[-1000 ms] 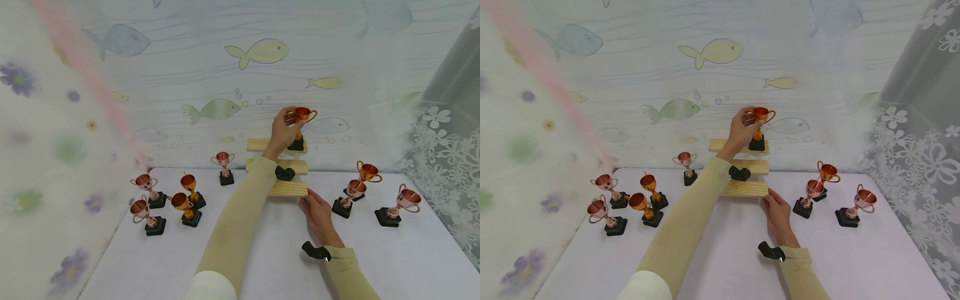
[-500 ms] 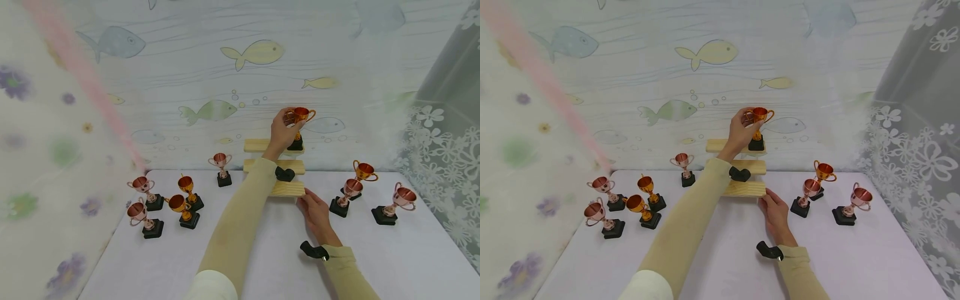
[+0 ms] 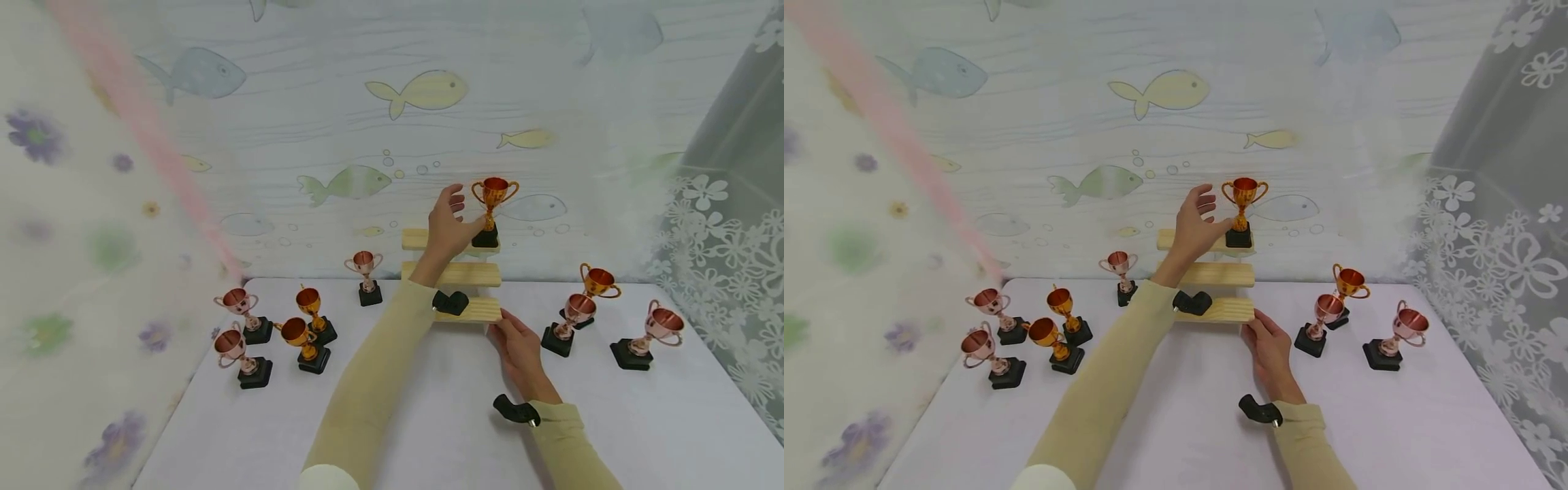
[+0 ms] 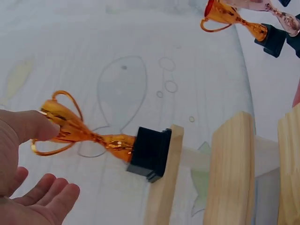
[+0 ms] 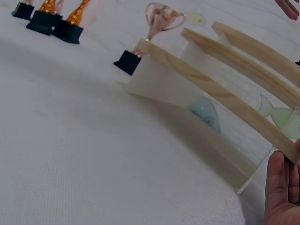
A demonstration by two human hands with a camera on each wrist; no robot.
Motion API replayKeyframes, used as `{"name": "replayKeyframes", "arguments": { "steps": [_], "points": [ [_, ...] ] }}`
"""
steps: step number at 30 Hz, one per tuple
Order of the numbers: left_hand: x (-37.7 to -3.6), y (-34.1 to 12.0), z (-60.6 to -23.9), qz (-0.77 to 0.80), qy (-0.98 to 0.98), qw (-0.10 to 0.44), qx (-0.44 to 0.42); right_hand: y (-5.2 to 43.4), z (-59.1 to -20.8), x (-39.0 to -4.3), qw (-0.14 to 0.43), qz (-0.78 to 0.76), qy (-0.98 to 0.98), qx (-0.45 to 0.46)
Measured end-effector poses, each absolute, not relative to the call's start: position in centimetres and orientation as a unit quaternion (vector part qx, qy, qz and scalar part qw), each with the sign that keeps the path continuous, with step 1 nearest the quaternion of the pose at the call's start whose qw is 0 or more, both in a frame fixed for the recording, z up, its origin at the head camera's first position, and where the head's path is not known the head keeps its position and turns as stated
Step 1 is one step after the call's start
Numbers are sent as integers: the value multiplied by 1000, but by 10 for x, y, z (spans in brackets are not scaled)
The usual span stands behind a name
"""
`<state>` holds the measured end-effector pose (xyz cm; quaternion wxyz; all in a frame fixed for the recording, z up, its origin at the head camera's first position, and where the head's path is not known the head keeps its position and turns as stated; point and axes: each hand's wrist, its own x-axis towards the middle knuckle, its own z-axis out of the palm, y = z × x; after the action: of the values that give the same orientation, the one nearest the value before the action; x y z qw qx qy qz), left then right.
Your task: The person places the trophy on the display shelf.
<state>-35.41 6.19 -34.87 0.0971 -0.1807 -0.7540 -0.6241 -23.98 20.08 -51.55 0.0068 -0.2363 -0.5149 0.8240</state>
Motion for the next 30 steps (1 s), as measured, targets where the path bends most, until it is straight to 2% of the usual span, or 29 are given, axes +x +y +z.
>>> {"name": "replayKeyframes", "arguments": {
  "steps": [6, 9, 15, 18, 22, 30],
  "points": [
    [-329, 24, -359, -596, -754, 155, -228, 200, -516, -240, 5, 826, -516, -228],
    [-319, 1, -373, -583, -748, 207, -241, 200, -517, -240, 6, 824, -520, -225],
    [-299, -40, -410, -546, -722, 347, -246, 201, -515, -240, 6, 816, -530, -230],
    [-290, -55, -431, -547, -709, 382, -226, 202, -515, -240, 7, 818, -528, -230],
    [-278, -70, -458, -595, -697, 362, -170, 204, -515, -240, 6, 820, -525, -229],
    [-273, -94, -496, -644, -717, 261, -46, 202, -518, -241, 5, 824, -517, -231]
  ]
}}
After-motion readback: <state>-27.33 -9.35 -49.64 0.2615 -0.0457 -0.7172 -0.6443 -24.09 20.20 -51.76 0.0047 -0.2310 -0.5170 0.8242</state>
